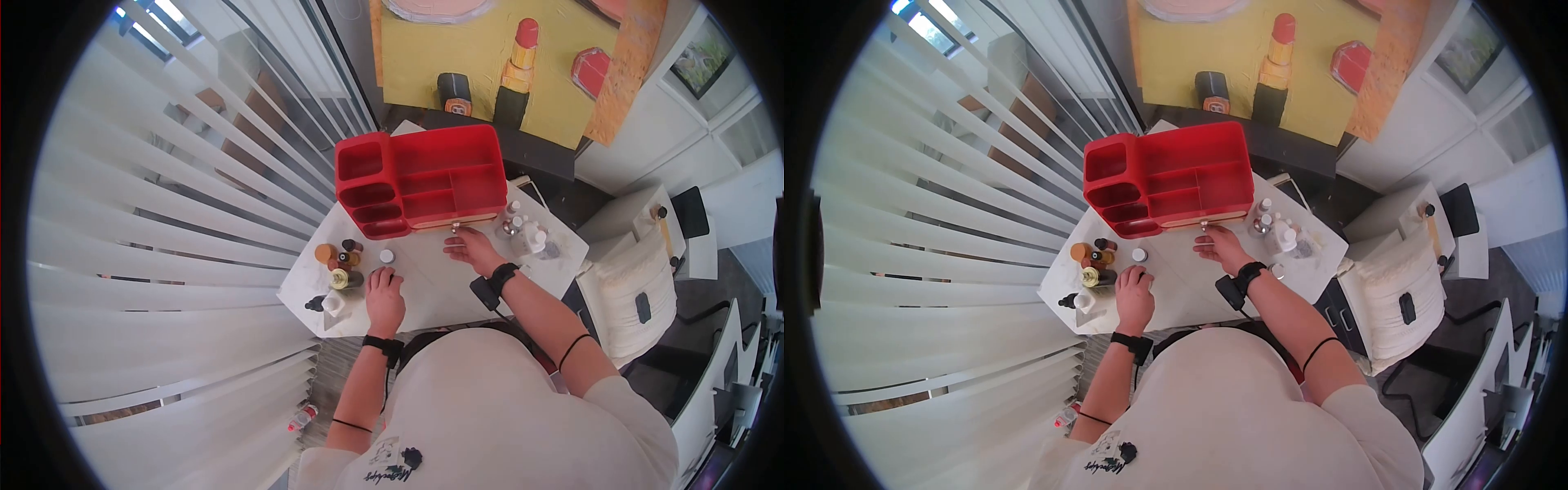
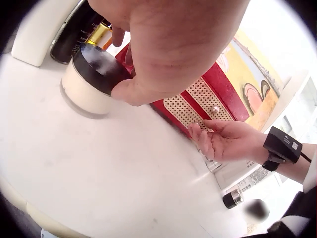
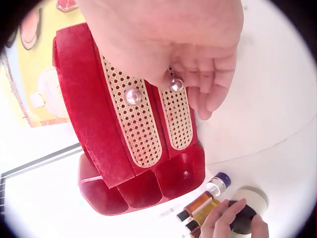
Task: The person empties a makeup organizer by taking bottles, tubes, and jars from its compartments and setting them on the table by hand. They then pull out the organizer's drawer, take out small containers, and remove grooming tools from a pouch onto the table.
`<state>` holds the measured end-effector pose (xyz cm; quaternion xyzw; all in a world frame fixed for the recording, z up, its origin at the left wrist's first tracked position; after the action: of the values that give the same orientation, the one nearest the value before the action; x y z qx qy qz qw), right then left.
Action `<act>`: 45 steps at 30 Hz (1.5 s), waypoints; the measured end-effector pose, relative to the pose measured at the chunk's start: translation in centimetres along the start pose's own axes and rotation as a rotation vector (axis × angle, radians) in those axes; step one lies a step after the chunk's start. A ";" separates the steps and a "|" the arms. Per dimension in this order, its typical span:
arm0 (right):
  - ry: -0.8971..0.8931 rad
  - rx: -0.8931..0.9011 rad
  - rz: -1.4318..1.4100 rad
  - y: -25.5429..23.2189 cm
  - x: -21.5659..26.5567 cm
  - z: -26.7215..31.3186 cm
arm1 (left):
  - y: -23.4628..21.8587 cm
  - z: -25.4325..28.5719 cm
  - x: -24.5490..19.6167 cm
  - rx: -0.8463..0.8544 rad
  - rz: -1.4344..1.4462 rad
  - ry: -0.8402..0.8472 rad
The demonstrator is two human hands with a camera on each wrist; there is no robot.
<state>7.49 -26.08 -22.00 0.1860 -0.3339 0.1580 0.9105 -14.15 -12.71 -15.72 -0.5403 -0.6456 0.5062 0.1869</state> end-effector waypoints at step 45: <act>-0.635 -0.509 1.297 -4.6 3.3 6.0 | 4.7 -2.7 -2.0 0.174 0.324 -0.363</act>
<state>8.50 -32.24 -16.60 -0.2264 -0.6480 0.5181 0.5104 -8.98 -13.69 -17.98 -0.5189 -0.5276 0.6719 0.0299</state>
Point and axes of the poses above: each hand's wrist, its own z-axis away from the middle knuckle, its own y-axis out of the palm, x = y × z, the point moved 6 cm from there along -z, towards the middle knuckle, and after that the axes turned 11 degrees about -x, right-handed, at the moved point
